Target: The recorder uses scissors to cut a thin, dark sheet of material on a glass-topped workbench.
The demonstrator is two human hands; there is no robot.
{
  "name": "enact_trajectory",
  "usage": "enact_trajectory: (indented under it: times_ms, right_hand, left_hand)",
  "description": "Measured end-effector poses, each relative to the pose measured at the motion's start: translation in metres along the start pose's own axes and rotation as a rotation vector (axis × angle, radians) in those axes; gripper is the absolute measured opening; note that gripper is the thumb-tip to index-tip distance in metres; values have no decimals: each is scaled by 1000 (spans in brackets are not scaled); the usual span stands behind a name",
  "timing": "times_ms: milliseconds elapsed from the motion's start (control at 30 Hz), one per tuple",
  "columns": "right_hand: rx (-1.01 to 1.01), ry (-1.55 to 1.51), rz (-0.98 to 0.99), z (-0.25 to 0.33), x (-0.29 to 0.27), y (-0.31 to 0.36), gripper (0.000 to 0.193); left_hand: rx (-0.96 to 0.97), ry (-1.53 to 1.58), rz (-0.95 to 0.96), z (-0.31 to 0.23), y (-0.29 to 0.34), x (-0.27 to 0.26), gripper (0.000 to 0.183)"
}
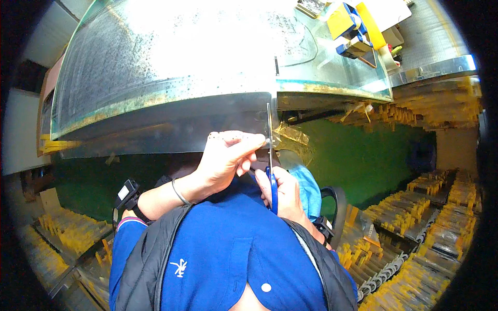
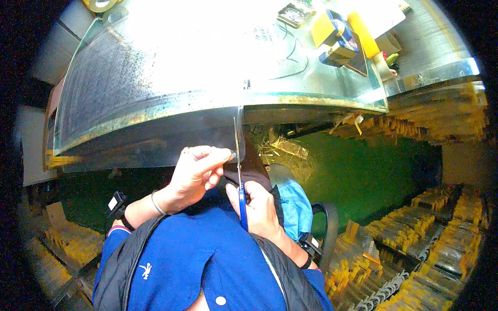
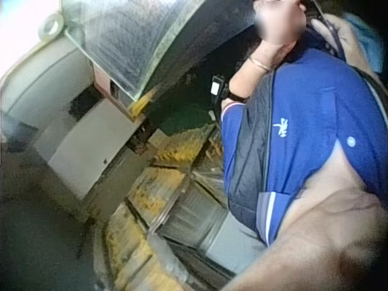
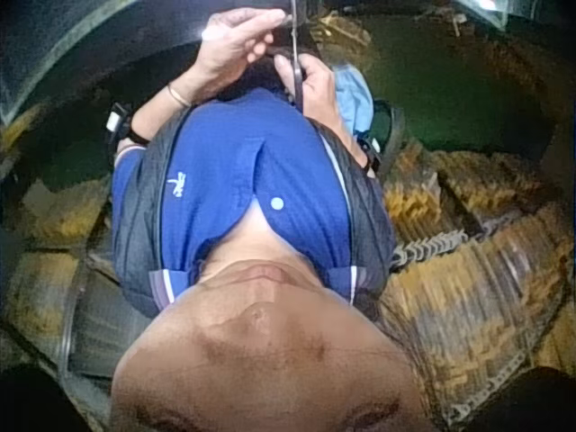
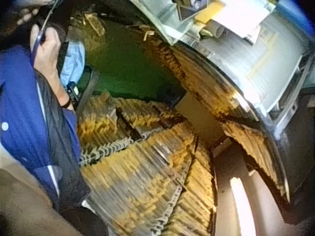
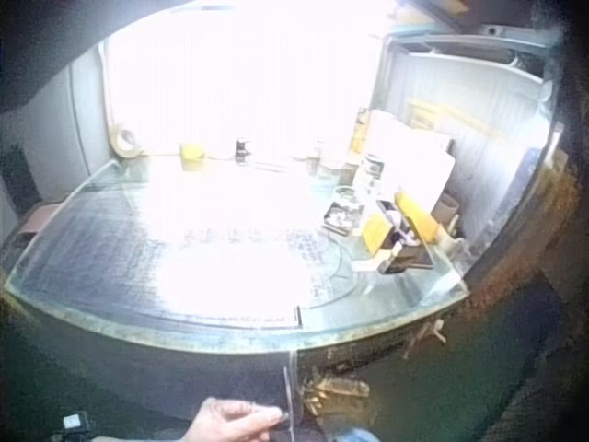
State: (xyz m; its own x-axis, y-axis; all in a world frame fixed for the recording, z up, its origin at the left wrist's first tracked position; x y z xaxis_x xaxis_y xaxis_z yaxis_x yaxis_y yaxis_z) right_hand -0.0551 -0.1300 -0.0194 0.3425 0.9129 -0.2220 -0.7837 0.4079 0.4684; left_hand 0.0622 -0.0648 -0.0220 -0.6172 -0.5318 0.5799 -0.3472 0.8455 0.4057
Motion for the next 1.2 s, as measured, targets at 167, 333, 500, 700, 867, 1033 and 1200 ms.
enact_trajectory:
  times_ms: [167,333,500,700,867,1033,1200]
  right_hand:
    - [4,-18,-2,3,1,3,30]
    - [24,-102,21,1,1,-1,25]
    - [-143,-199,8,-2,1,-10,22]
    - [8,-182,82,-7,3,-6,20]
    - [-72,-176,48,-7,-2,-9,21]
    - [-92,-168,-19,2,-6,-15,29]
    - [-93,-172,-18,8,-6,-14,33]
  left_hand:
    - [3,-4,11,1,4,3,14]
    - [-57,-4,51,8,11,14,15]
    - [-93,-1,81,15,15,20,16]
    - [-122,-20,85,18,19,20,18]
    - [-176,-39,185,26,23,28,22]
    - [-224,-19,190,29,26,33,21]
    - [-254,-12,217,32,27,35,19]
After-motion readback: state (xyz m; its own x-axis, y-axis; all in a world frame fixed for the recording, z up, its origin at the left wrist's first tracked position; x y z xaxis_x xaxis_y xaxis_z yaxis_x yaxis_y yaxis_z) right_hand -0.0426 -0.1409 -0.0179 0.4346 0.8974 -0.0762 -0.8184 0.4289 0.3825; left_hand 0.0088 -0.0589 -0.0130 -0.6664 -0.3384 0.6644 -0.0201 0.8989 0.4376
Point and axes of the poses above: each hand's wrist, its own y-axis away from the middle knuckle, its own x-axis out of the palm, z = x × y, the point moved 9 cm from there along -y, towards the middle knuckle, and after that the axes turned 10 degrees about z, right-handed, at the moved point
